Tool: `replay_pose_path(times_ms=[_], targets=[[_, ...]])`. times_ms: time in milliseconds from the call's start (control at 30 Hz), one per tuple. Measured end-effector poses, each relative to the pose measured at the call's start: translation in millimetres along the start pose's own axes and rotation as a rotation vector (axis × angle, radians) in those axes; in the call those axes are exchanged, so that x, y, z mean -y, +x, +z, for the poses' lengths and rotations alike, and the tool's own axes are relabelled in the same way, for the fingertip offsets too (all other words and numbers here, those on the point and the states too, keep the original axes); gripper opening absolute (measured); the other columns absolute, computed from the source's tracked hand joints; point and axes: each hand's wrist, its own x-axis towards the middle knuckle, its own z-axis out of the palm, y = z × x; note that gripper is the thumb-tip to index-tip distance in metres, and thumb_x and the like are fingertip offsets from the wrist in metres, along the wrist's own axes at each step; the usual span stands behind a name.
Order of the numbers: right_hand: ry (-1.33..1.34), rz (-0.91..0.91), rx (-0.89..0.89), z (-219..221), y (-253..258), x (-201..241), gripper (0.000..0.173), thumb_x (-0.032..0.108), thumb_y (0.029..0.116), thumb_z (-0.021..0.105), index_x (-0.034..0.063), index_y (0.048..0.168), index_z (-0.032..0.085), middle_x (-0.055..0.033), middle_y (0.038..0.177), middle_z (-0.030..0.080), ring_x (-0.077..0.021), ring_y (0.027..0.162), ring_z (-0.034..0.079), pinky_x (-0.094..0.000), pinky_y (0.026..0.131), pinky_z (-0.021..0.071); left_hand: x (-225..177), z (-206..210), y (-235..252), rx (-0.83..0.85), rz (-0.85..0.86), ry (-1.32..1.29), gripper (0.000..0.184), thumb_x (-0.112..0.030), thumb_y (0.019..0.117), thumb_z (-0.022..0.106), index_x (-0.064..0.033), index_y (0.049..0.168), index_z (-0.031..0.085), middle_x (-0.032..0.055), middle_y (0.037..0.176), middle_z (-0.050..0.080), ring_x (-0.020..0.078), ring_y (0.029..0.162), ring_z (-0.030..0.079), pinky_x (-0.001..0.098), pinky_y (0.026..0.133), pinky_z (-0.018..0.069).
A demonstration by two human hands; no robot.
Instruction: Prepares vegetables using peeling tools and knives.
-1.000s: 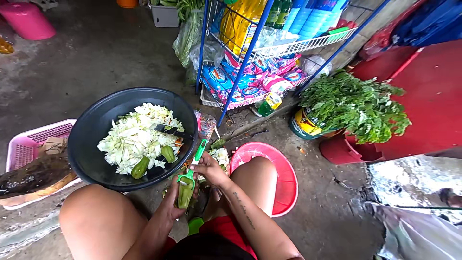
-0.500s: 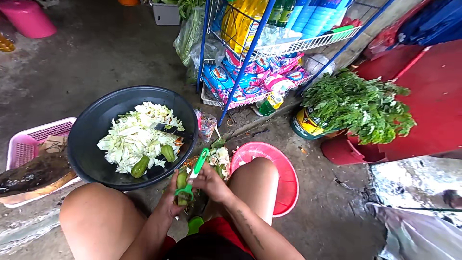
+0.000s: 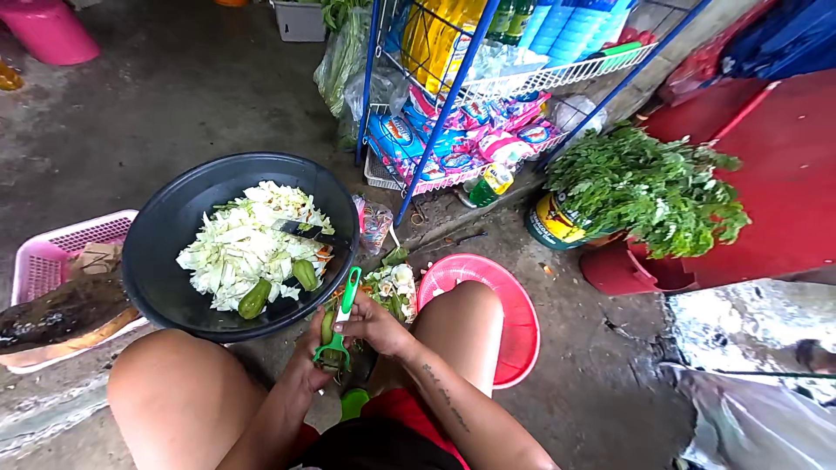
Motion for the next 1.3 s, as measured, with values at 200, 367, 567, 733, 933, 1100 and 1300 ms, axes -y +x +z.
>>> replay_pose_path(times_ms=[200,367,567,733,933,1100,1300], targets=[[0.083,-0.026,-0.012,-5.9,9.0,-2.8,0.043,-0.002,0.0927,0.064,0.0006,0.131,0.045,-0.0078,0.095,0.069,-0.0132,0.07,0.067,-0.0279,0.064,0.0586,-4.1,0.2,3.9,0.017,0.011,0.031,0.063,-0.058,0.1091,0.022,-0.0094,0.104,0.062,0.0082,0.078,0.065,0.0175,0.067,0.066,0.031,0.062,0.0587],[0.025,-0.098,-0.23,-27.9,22.3,7.6,0.043,-0.004,0.0944,0.062,-0.0015,0.133,0.044,-0.0091,0.097,0.068,-0.0148,0.075,0.068,-0.0304,0.066,0.0595,-0.8,4.7,-2.5,-0.134,-0.008,0.16,0.058,-0.055,0.1096,0.029,-0.006,0.118,0.06,0.0135,0.087,0.067,0.0218,0.068,0.067,0.0336,0.057,0.0578],[-1.056,0.216,-0.663,-100.4,34.6,22.3,0.051,0.019,0.1015,0.06,0.0074,0.15,0.047,-0.0203,0.123,0.069,-0.0361,0.112,0.069,-0.0555,0.099,0.053,-0.7,3.0,-11.9,-0.033,-0.085,0.255,0.068,-0.06,0.109,0.022,-0.0043,0.121,0.059,0.0158,0.101,0.07,0.0217,0.075,0.07,0.0309,0.061,0.0605],[-0.655,-0.23,-0.773,-70.8,17.2,17.0,0.047,0.013,0.0968,0.068,-0.005,0.137,0.052,-0.0139,0.102,0.07,-0.0178,0.08,0.068,-0.035,0.077,0.0588,-0.1,-2.1,-5.4,-0.002,-0.001,0.376,0.062,-0.055,0.1102,0.024,-0.0075,0.14,0.051,0.0144,0.124,0.07,0.0231,0.096,0.073,0.0343,0.076,0.0617],[0.318,-0.169,-0.409,-33.9,-5.6,16.0,0.04,-0.007,0.0964,0.059,-0.001,0.132,0.042,-0.0128,0.098,0.067,-0.0189,0.074,0.069,-0.0333,0.067,0.0617,-3.8,-8.5,-6.7,0.141,0.111,0.554,0.094,-0.017,0.0697,0.081,-0.0114,0.149,0.032,0.013,0.122,0.067,0.0216,0.089,0.072,0.0319,0.068,0.0619],[0.321,-0.186,-0.316,-29.9,-5.2,-0.7,0.036,-0.007,0.0945,0.059,0.0027,0.126,0.044,-0.0091,0.097,0.068,-0.0176,0.08,0.07,-0.0331,0.07,0.0612,-6.4,-7.1,-11.7,0.151,0.162,0.643,0.083,-0.013,0.0703,0.078,-0.0075,0.143,0.038,0.0107,0.11,0.069,0.0186,0.081,0.071,0.0307,0.066,0.0613],[0.233,-0.246,-0.629,-73.8,7.2,-0.4,0.049,-0.006,0.0973,0.061,-0.0005,0.14,0.039,-0.0148,0.103,0.066,-0.0192,0.076,0.069,-0.0328,0.066,0.0618,-7.9,-11.1,-14.5,0.281,0.22,0.696,0.084,-0.029,0.0791,0.083,-0.0036,0.146,0.039,0.0147,0.131,0.067,0.0217,0.096,0.073,0.0322,0.077,0.0611]])
